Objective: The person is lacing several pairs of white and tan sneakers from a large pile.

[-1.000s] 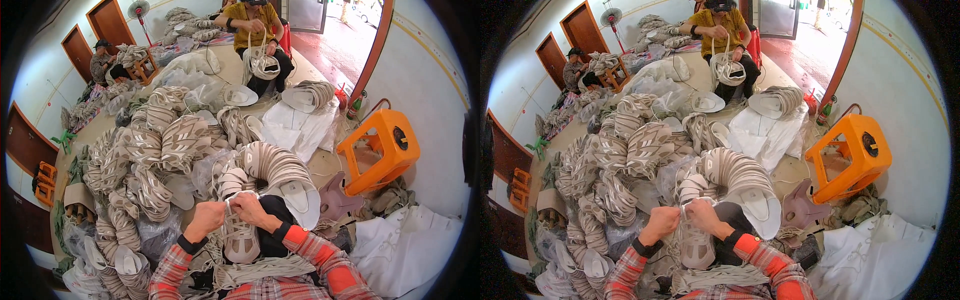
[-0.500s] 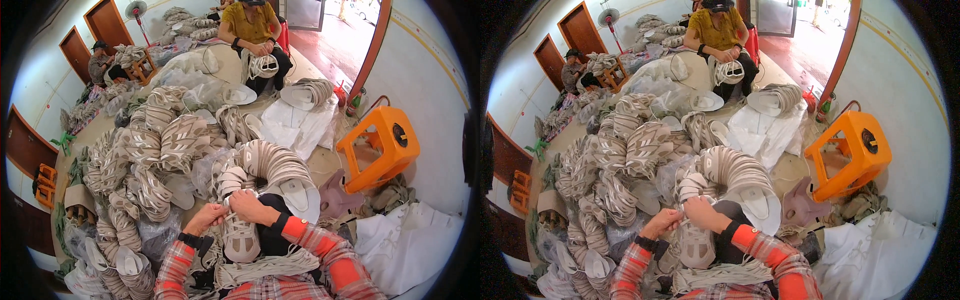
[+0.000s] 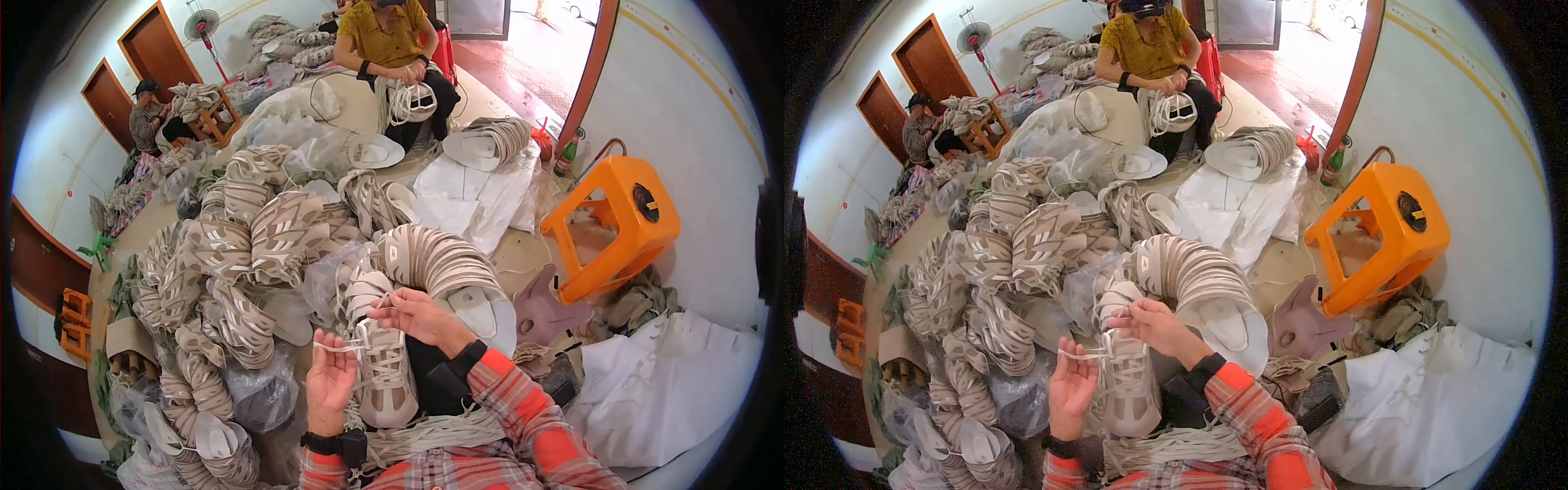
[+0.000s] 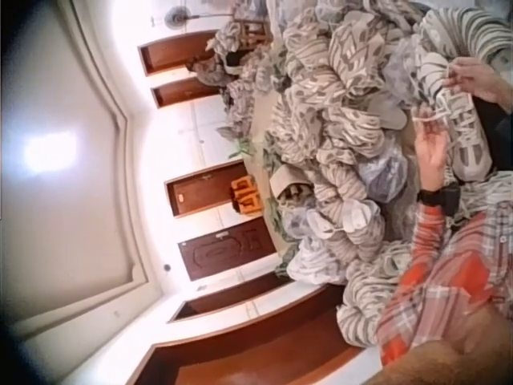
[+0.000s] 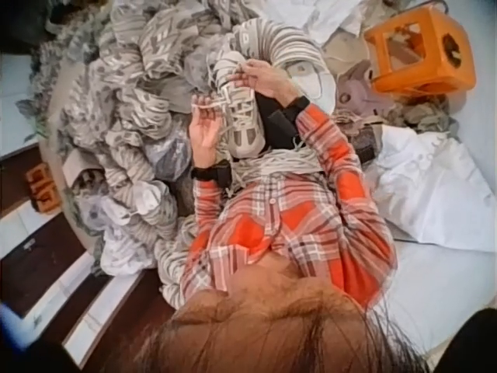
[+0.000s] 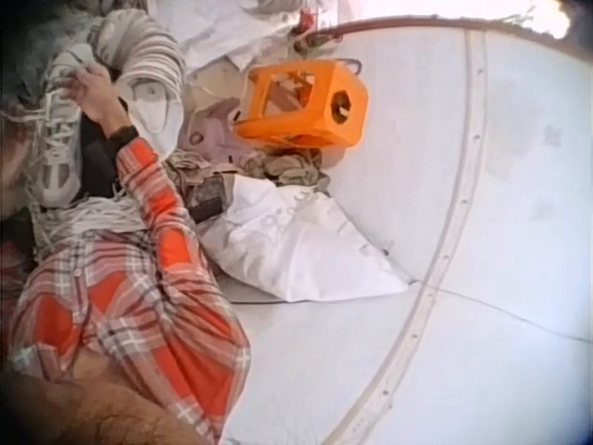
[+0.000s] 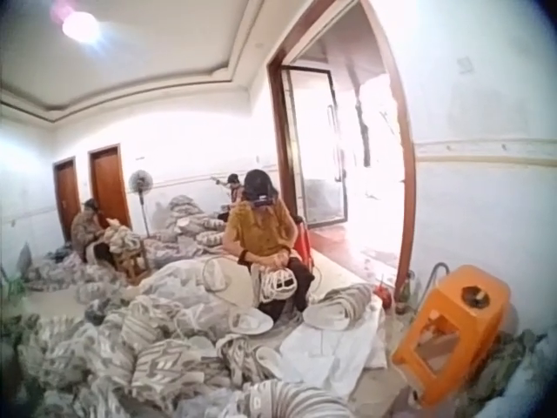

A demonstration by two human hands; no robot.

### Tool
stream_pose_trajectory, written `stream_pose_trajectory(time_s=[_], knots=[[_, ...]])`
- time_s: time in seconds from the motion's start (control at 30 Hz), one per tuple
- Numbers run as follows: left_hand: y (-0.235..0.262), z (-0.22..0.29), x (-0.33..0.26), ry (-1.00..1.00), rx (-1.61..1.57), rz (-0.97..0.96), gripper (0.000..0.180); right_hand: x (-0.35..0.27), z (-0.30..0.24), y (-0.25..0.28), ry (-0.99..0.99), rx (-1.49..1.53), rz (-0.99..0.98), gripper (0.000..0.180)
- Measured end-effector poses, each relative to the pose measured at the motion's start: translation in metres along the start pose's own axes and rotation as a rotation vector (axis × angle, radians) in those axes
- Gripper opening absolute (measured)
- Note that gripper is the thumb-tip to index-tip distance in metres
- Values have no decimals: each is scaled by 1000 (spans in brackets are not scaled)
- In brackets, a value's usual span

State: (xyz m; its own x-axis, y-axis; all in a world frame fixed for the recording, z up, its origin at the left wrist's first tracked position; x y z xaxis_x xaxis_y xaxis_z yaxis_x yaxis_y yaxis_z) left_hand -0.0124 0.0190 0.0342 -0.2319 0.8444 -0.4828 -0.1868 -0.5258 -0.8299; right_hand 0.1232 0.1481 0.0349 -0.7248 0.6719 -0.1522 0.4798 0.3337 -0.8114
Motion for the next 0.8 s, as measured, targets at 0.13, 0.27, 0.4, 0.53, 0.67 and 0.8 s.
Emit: stream_pose_trajectory(time_s=[0.13, 0.27, 0.4, 0.53, 0.67, 0.8], knots=[[-33, -2, -9, -170, 435, -136, 43, 6, 1, 10, 45, 313, -36, 18], [-51, 19, -3, -372, 958, -111, 35, 0, 9, 1, 61, 286, 41, 19], [-56, 46, 9, -314, 1536, -296, 22, -2, 6, 17, 130, 44, 268, 20], [-49, 35, 24, -123, 1485, -318, 13, -26, -5, 100, 305, 359, 511, 14], [-45, 13, 31, -30, 1419, -331, 14, -64, -39, 135, 407, 298, 621, 8], [-37, 18, 41, -38, 1341, -332, 16, -65, -30, 129, 327, 273, 615, 9]])
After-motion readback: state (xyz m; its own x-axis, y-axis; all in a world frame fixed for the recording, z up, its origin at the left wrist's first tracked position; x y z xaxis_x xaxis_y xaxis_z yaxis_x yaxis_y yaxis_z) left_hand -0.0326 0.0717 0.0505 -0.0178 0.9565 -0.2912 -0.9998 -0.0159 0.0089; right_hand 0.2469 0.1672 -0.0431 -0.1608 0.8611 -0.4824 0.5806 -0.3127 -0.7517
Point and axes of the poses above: each hand's wrist, its own x-axis towards the middle knuckle, its own y-axis out of the back of the hand, z = x × y, the point moved 8 cm from there along x, towards the middle knuckle, and after that the axes turned 1 degree about z, right-handed, at the moved point
